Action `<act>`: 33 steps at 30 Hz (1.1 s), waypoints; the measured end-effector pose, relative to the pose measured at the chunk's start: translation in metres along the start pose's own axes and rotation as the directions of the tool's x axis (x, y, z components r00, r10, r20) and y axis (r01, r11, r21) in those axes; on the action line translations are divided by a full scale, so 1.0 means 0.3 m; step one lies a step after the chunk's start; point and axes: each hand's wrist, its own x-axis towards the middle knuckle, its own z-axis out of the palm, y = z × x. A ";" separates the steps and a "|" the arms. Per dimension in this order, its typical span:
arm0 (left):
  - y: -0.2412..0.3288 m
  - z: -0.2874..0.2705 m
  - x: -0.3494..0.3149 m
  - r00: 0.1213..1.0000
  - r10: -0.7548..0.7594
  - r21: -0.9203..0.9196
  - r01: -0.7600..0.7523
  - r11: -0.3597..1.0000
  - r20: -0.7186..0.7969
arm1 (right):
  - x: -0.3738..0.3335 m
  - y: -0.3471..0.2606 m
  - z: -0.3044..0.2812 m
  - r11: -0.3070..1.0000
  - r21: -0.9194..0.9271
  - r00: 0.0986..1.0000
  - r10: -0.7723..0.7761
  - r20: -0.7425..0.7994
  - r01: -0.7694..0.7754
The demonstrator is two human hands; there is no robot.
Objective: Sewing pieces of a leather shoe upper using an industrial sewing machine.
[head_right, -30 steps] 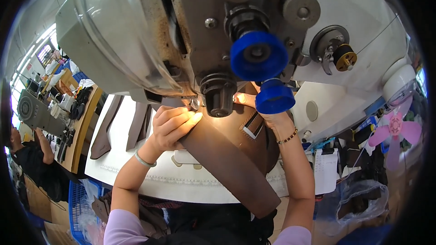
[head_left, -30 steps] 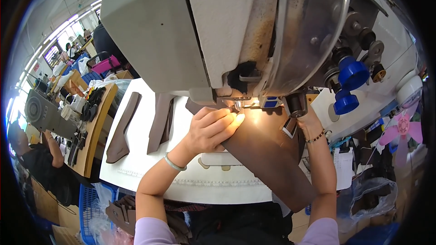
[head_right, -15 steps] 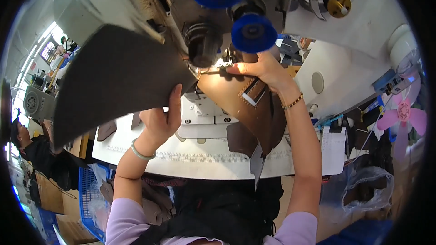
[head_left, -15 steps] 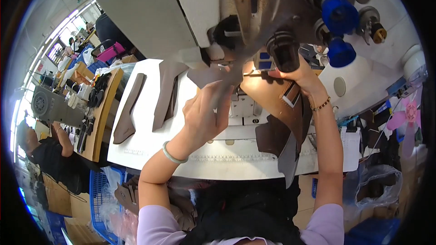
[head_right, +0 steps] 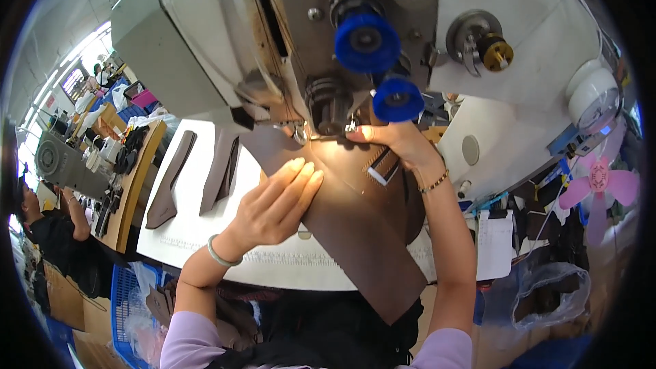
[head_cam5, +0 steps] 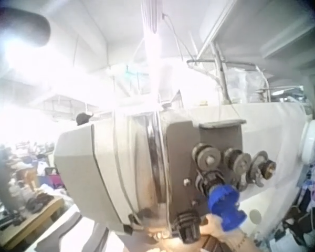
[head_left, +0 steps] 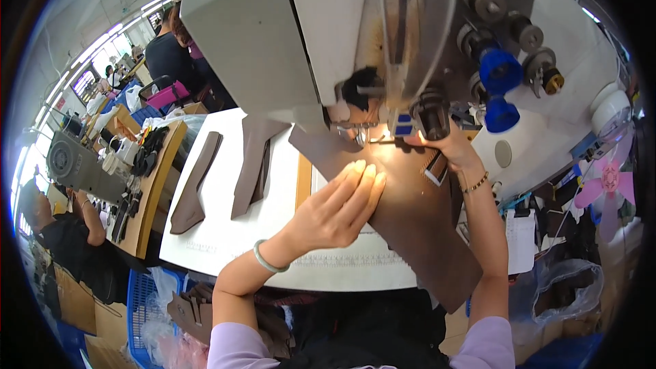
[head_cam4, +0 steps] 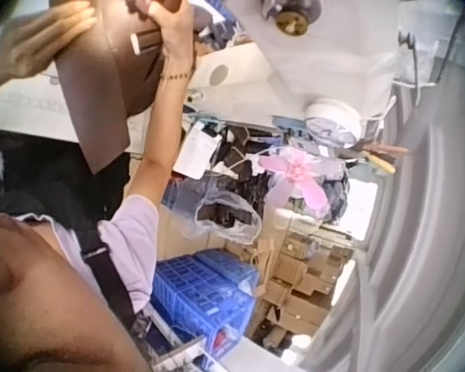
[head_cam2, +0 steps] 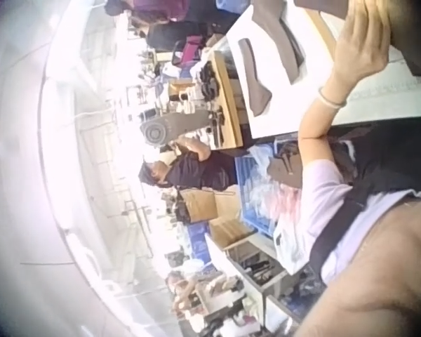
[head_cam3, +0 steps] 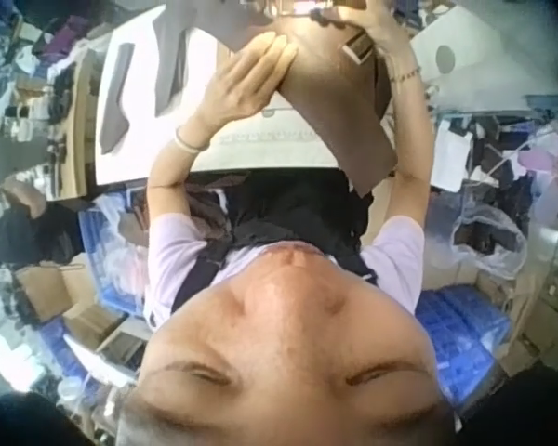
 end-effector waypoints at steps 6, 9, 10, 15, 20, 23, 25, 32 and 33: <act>-0.019 0.001 0.001 1.000 0.017 -0.007 -0.017 1.000 -0.018 | -0.007 0.045 0.008 0.966 0.069 0.962 -0.239 -0.133 0.249; -0.024 0.012 -0.001 0.999 -0.001 -0.025 0.000 1.000 -0.038 | 0.014 0.095 -0.036 0.961 0.036 0.953 -0.266 -0.148 0.274; -0.029 0.010 -0.002 0.999 -0.005 -0.022 0.004 1.000 -0.035 | 0.022 0.107 -0.040 0.962 0.000 0.949 -0.270 -0.163 0.274; -0.051 0.027 0.000 0.995 -0.079 -0.156 0.069 0.985 -0.055 | -0.008 0.098 -0.049 0.997 0.081 0.970 0.016 -0.241 0.004; -0.039 0.004 0.002 0.995 -0.092 -0.145 0.095 0.985 0.028 | -0.044 0.008 0.044 0.987 0.146 0.966 -0.032 -0.255 0.071; -0.038 0.010 -0.013 0.996 -0.071 -0.115 0.076 0.991 0.046 | -0.041 0.068 0.039 0.985 0.132 0.969 -0.080 -0.234 0.114; -0.038 0.014 -0.018 0.996 -0.078 -0.127 0.082 0.988 0.034 | -0.051 0.059 0.051 0.985 0.075 0.964 -0.135 -0.230 0.156; -0.064 0.034 -0.049 0.984 -0.177 -0.274 0.169 0.947 -0.006 | -0.106 0.008 0.123 0.984 0.171 0.977 -0.021 -0.211 0.058; -0.073 0.039 -0.060 0.983 -0.182 -0.306 0.169 0.937 -0.014 | -0.111 0.020 0.140 0.975 0.159 0.949 -0.103 -0.299 0.156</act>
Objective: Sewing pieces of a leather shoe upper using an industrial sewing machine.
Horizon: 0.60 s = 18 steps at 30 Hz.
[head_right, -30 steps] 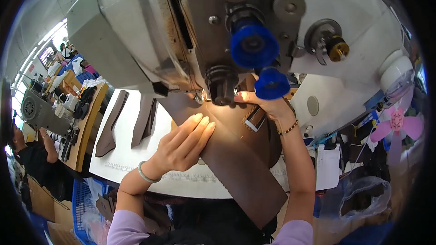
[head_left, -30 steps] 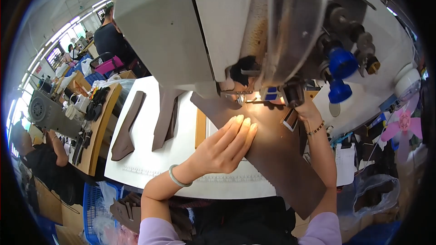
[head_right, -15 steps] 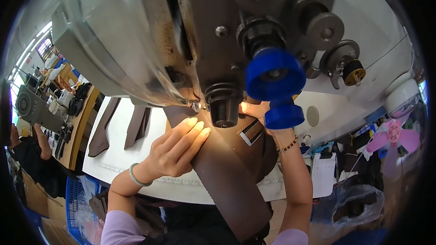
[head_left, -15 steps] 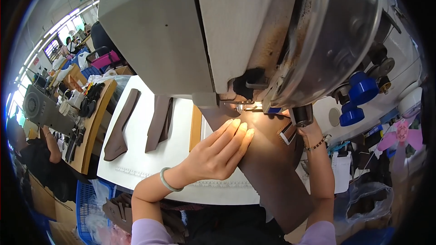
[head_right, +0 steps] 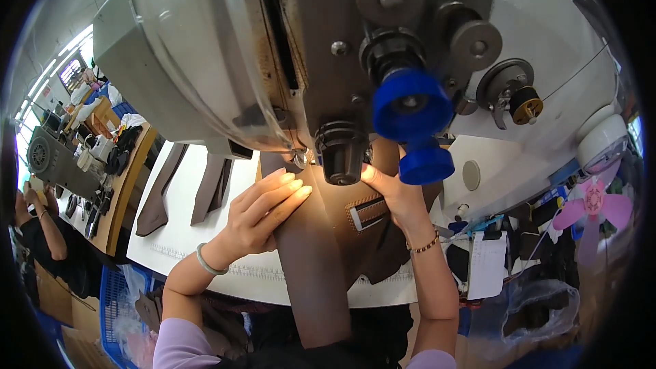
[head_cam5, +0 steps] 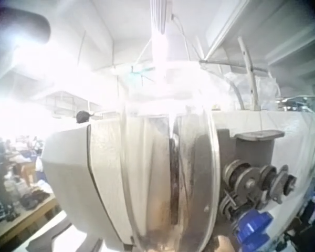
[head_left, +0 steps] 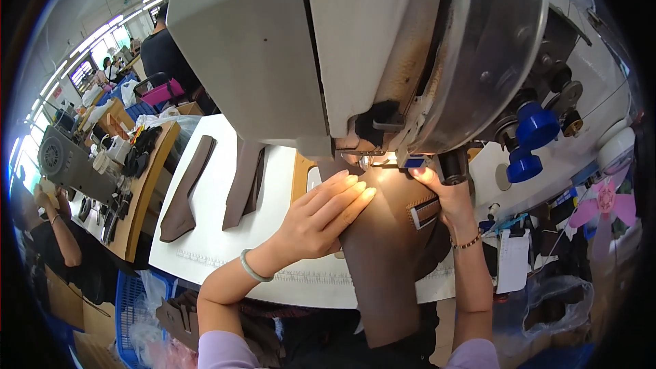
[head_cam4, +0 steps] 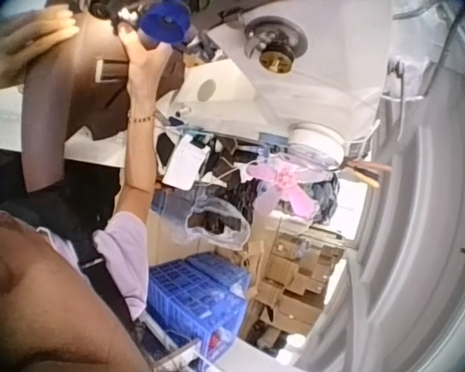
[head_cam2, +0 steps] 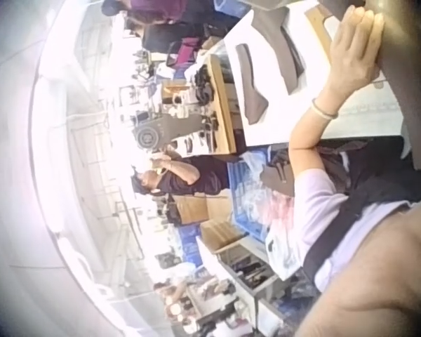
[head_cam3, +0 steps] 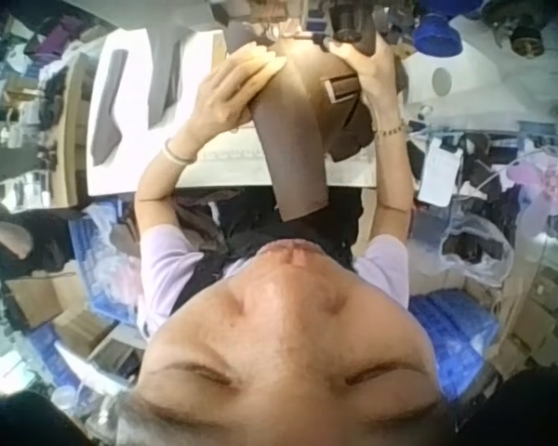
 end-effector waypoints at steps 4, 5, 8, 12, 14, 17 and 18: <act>-0.015 0.002 -0.010 0.999 -0.036 -0.086 0.036 0.996 -0.006 | -0.011 0.024 0.004 0.998 -0.025 0.997 -0.051 -0.057 0.050; -0.018 0.003 -0.013 0.999 -0.035 -0.093 0.034 0.995 -0.002 | -0.024 0.016 0.007 0.999 -0.024 0.997 -0.048 -0.065 0.046; -0.036 0.001 -0.018 1.000 -0.019 -0.080 0.018 0.997 -0.015 | -0.046 -0.011 0.050 0.991 0.093 0.993 0.102 -0.055 -0.097; -0.047 0.004 -0.016 1.000 -0.027 -0.125 0.025 0.992 -0.012 | -0.062 0.001 0.067 0.998 0.067 0.991 -0.011 -0.133 0.020; -0.042 -0.001 -0.011 1.000 -0.022 -0.126 0.022 0.992 -0.001 | -0.068 0.003 0.064 0.998 0.053 0.988 -0.024 -0.151 0.032; -0.038 -0.007 0.003 1.000 -0.010 -0.093 0.010 0.996 -0.008 | -0.074 0.000 0.049 0.999 -0.022 0.996 -0.029 -0.089 0.027; -0.046 -0.005 -0.006 1.000 0.007 -0.077 -0.007 0.997 0.001 | -0.080 -0.007 0.046 1.000 -0.016 0.995 -0.021 -0.098 0.020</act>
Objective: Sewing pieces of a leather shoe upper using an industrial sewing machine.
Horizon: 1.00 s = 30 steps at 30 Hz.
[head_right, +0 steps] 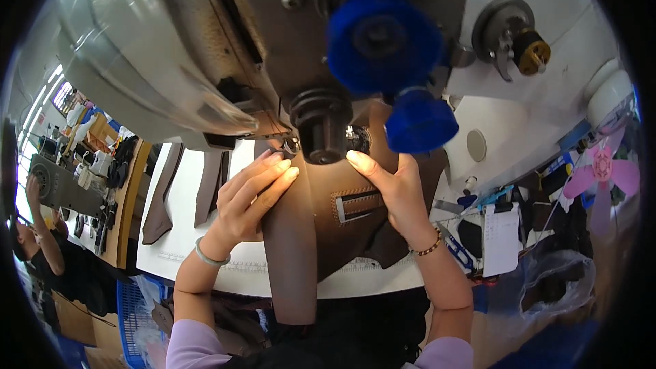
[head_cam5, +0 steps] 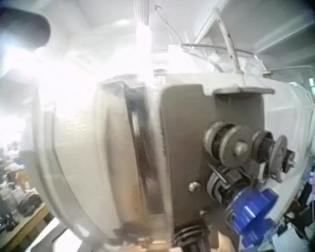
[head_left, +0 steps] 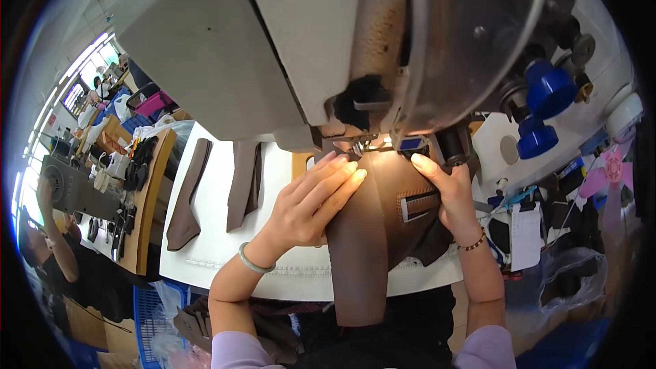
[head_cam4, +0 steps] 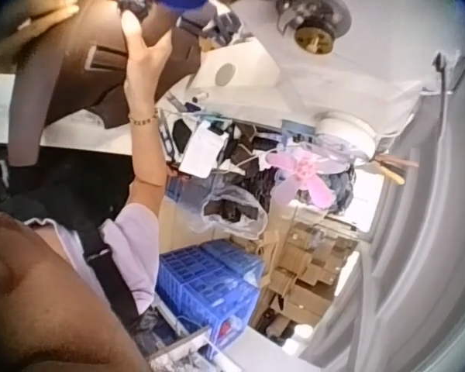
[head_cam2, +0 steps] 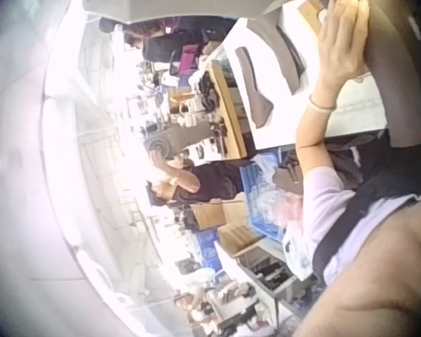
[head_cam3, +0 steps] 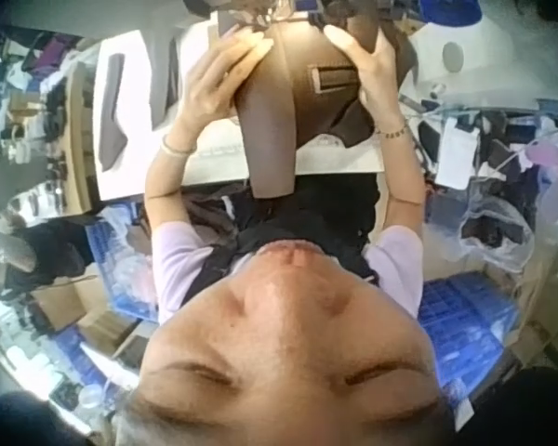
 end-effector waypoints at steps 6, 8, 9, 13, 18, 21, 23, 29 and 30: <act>0.004 0.000 0.000 0.999 0.018 0.017 -0.019 1.000 0.037 | -0.072 0.094 -0.208 0.765 0.394 0.855 0.397 0.334 -0.509; -0.003 0.008 -0.011 0.996 0.092 0.034 -0.093 0.995 0.012 | -0.080 0.067 -0.194 0.742 0.374 0.794 0.340 0.505 -0.556; 0.009 0.000 -0.012 0.995 0.098 0.061 -0.098 0.993 0.014 | -0.089 0.048 -0.178 0.814 0.252 0.796 0.361 0.486 -0.524; 0.060 -0.026 -0.033 0.968 0.236 -0.016 -0.236 0.972 0.086 | -0.089 0.021 -0.123 0.903 0.018 0.817 0.381 0.434 -0.430; 0.087 -0.024 -0.038 0.996 -0.085 -0.321 0.075 0.944 -0.019 | -0.071 0.025 -0.130 0.923 0.018 0.800 0.323 0.506 -0.384; 0.095 -0.029 -0.041 0.996 -0.041 -0.254 0.059 0.965 0.075 | -0.078 0.033 -0.127 0.919 0.039 0.801 0.320 0.506 -0.392; 0.107 -0.026 -0.035 0.996 -0.019 -0.164 0.034 0.986 0.093 | -0.078 0.044 -0.123 0.910 0.099 0.807 0.301 0.508 -0.402; 0.088 -0.004 -0.034 0.999 0.019 -0.114 -0.014 0.993 0.041 | -0.070 0.053 -0.135 0.927 0.016 0.798 0.315 0.515 -0.376; 0.085 -0.002 -0.032 0.998 0.042 -0.088 -0.039 0.995 0.040 | -0.072 0.053 -0.135 0.924 0.019 0.797 0.319 0.512 -0.381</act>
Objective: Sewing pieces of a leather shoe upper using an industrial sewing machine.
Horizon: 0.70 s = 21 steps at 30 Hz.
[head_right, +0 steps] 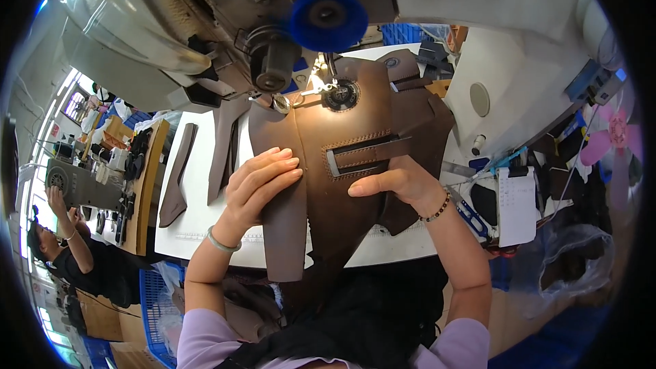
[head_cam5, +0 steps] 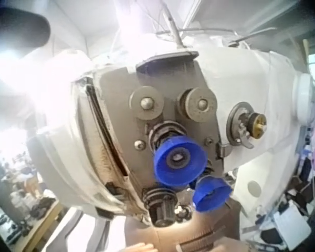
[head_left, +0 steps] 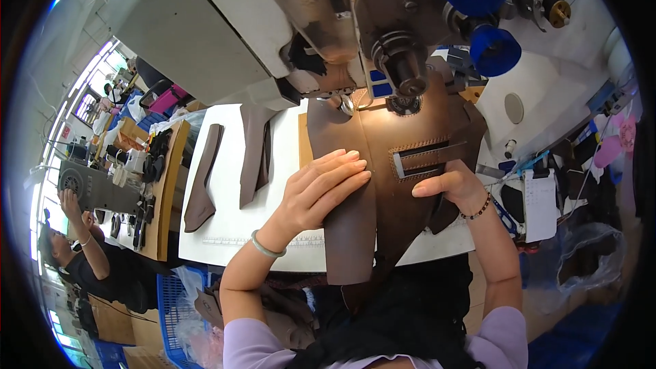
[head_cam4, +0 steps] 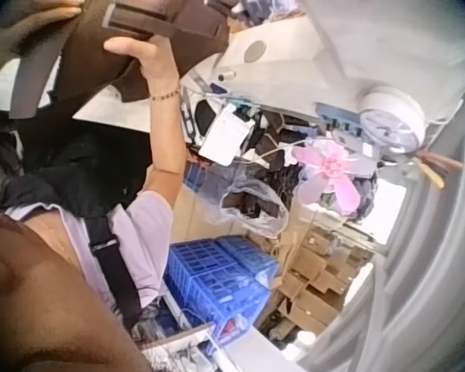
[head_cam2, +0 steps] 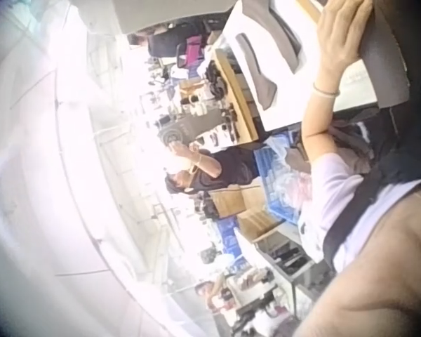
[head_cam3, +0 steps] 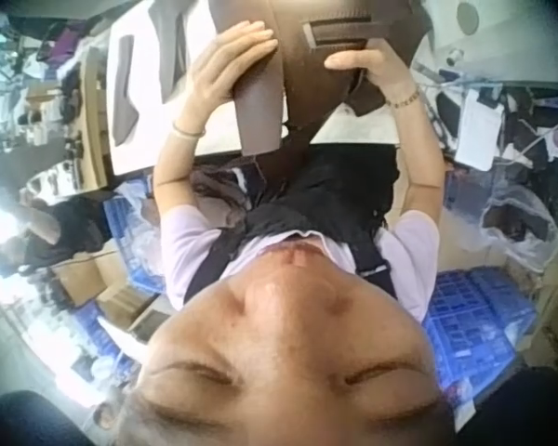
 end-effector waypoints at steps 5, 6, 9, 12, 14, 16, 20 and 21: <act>-0.030 0.028 -0.010 0.989 0.111 0.072 -0.105 0.992 -0.096 | 0.000 0.009 0.008 0.999 0.042 1.000 0.015 -0.012 -0.015; -0.036 0.035 -0.010 0.981 0.159 0.096 -0.149 0.984 -0.114 | 0.002 0.015 0.001 0.999 0.052 1.000 0.002 -0.006 -0.002; -0.041 0.048 -0.005 0.966 0.218 0.140 -0.198 0.970 -0.142 | 0.000 0.015 0.001 0.997 0.078 1.000 -0.020 0.004 0.019; -0.030 0.038 0.001 0.969 0.208 0.147 -0.189 0.971 -0.135 | -0.005 0.015 0.009 0.993 0.116 0.999 -0.033 0.005 0.033; -0.023 0.031 0.013 0.970 0.206 0.140 -0.188 0.972 -0.131 | -0.009 0.014 0.006 0.990 0.134 0.999 -0.036 -0.003 0.036; -0.018 0.019 0.021 0.970 0.205 0.134 -0.188 0.973 -0.128 | -0.010 0.009 0.008 0.993 0.112 1.000 -0.031 0.002 0.031; -0.023 0.000 0.014 0.973 0.203 0.147 -0.186 0.971 -0.113 | -0.010 0.006 0.033 0.999 0.052 1.000 -0.013 -0.020 0.014; -0.025 -0.004 0.010 0.974 0.204 0.151 -0.187 0.971 -0.103 | -0.008 0.015 0.056 0.995 0.101 0.986 -0.007 -0.168 0.025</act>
